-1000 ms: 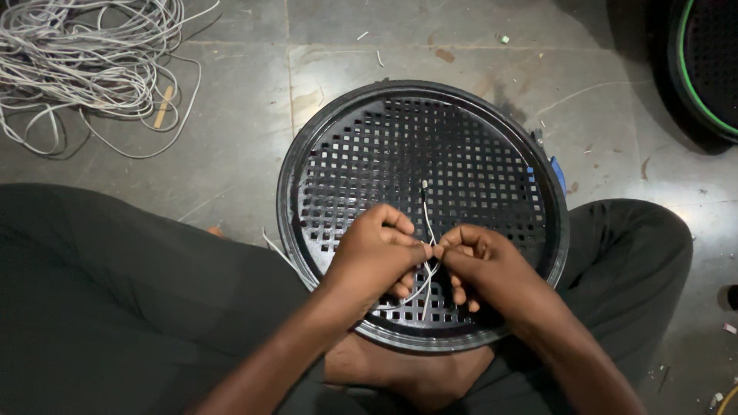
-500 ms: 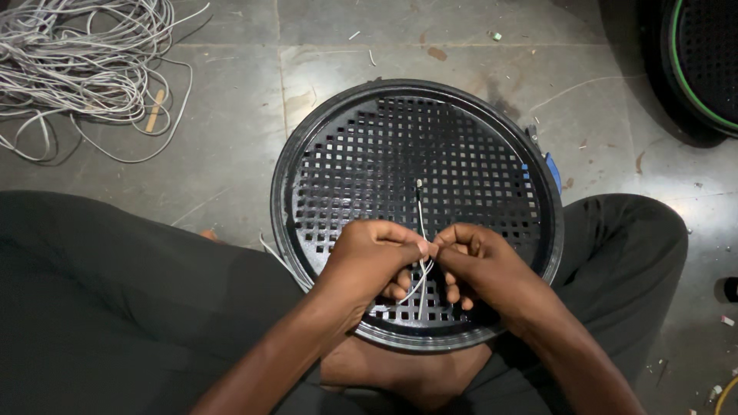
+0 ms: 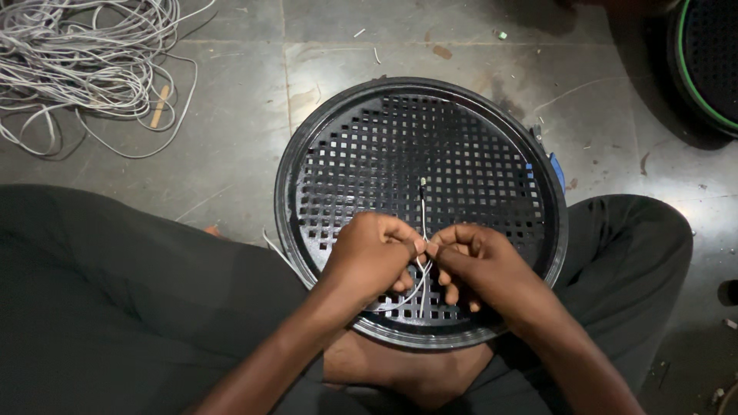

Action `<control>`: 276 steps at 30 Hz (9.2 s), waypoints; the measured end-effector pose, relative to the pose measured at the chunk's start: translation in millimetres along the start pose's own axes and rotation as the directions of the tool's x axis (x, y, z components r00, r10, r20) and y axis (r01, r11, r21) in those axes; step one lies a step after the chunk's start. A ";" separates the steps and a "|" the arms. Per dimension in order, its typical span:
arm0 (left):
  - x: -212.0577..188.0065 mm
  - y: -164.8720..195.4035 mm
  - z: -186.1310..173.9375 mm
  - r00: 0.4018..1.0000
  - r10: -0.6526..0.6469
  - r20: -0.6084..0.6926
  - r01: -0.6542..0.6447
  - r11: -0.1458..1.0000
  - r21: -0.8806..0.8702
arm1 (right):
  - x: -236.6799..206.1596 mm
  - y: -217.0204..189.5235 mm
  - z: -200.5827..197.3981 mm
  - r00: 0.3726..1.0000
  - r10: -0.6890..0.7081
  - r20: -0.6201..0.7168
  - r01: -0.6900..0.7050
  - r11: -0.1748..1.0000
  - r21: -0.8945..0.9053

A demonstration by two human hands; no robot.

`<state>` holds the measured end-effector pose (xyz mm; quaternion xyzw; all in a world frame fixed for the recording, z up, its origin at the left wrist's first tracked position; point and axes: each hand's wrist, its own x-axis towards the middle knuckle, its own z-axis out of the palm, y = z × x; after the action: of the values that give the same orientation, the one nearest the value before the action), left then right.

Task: The person sits on the floor and repairs white cables by stripping the ends with pliers, twisting the exposed wires, and wrapping the connections with black electrical tape. The person handles a bundle of cables, cuts individual lengths, and secures the taped ends.

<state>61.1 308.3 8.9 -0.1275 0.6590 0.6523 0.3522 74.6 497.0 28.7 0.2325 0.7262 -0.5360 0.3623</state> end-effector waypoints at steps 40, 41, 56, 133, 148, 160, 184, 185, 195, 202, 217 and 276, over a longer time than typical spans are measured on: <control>-7.7 17.1 -3.5 0.974 0.193 -0.116 -0.148 0.937 0.316 | -0.4 -4.0 20.2 0.966 -0.130 -0.225 0.105 0.987 -0.120; -7.8 18.0 -3.6 0.980 0.164 -0.113 -0.118 0.935 0.334 | -0.8 -3.2 17.8 0.970 -0.117 -0.215 0.091 0.988 -0.124; -7.8 14.8 -7.6 0.993 0.098 -0.063 -0.067 0.921 0.384 | 3.0 1.5 -3.6 1.000 0.000 0.011 0.001 0.997 -0.072; -11.5 86.4 -45.6 0.622 0.783 -0.034 -0.783 0.622 0.006 | 24.6 -69.0 7.2 0.447 -0.891 -0.075 0.879 0.454 -0.150; 18.9 82.1 -50.6 0.697 0.693 -0.183 -0.701 0.713 0.030 | 48.0 -75.2 -2.6 0.385 -0.923 0.005 0.869 0.360 -0.340; 25.5 72.4 -58.2 0.288 0.955 0.074 -0.700 0.157 0.697 | 52.0 -78.4 -1.1 0.377 -0.925 0.042 0.853 0.329 -0.405; 25.9 67.5 -43.5 0.638 0.762 -0.105 -0.711 0.636 0.300 | 45.9 -76.1 -4.0 0.613 -0.762 -0.207 0.780 0.626 0.004; 26.4 65.7 -42.0 0.631 0.769 -0.100 -0.701 0.621 0.351 | 42.7 -77.2 -3.0 0.551 -0.811 -0.194 0.817 0.573 -0.073; 21.6 63.5 -24.3 0.653 0.754 -0.064 -0.613 0.576 0.541 | 49.4 -70.9 -1.5 0.435 -0.851 -0.295 0.771 0.521 -0.367; 21.1 67.8 -20.8 0.481 0.876 0.026 -0.682 0.355 0.640 | 36.4 -69.8 -2.3 0.311 -0.903 -0.297 0.855 0.402 -0.328; 26.8 48.3 -15.9 0.556 0.829 -0.066 -0.569 0.437 0.697 | 55.0 -62.0 -5.9 0.608 -0.713 -0.349 0.787 0.600 0.144; 41.7 61.1 -61.6 0.830 0.484 -0.278 -0.124 0.646 0.754 | -97.2 34.9 -143.0 0.689 -0.099 -0.718 -0.009 0.989 -0.146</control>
<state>-25.6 269.1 23.5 -0.0154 0.9323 0.3500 0.0899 121.5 648.5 106.1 0.3813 0.8507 -0.3584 0.0490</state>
